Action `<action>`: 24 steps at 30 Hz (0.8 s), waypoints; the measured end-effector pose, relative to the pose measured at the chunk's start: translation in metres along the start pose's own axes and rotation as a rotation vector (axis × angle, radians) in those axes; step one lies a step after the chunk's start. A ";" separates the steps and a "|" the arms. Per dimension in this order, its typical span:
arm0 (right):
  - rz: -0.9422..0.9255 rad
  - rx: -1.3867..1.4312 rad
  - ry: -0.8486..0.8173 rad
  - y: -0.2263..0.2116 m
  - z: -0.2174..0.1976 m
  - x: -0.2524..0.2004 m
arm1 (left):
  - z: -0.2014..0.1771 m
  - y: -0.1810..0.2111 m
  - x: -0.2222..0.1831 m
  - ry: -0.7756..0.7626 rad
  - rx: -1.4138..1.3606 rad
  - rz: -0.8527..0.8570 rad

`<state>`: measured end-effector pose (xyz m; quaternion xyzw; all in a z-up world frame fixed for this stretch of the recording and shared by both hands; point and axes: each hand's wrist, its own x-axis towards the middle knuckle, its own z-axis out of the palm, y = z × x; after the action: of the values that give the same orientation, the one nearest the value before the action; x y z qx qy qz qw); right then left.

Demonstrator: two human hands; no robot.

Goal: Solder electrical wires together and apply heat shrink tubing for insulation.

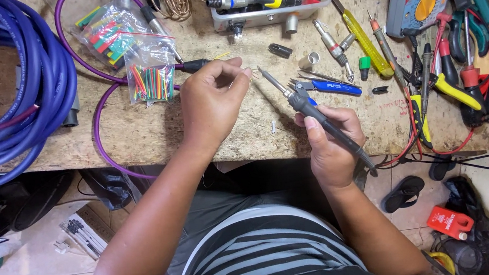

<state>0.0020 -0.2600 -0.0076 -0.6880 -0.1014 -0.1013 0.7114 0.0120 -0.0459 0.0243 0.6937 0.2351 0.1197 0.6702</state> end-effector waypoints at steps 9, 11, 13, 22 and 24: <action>-0.008 -0.001 -0.013 -0.006 0.004 0.001 | -0.001 0.001 0.000 0.000 0.012 0.003; -0.010 -0.004 -0.011 -0.006 0.003 0.001 | -0.001 0.003 0.000 0.002 0.022 0.010; -0.012 -0.006 -0.010 -0.005 0.003 0.001 | -0.001 0.004 -0.001 0.005 0.032 0.018; -0.009 -0.009 -0.008 -0.003 0.000 0.000 | 0.001 -0.001 0.000 0.013 0.075 0.025; -0.005 -0.016 -0.011 -0.005 0.001 0.001 | 0.001 -0.002 0.000 0.012 0.081 0.013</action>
<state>0.0014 -0.2594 -0.0029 -0.6941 -0.1061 -0.1004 0.7049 0.0123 -0.0472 0.0221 0.7210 0.2393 0.1188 0.6394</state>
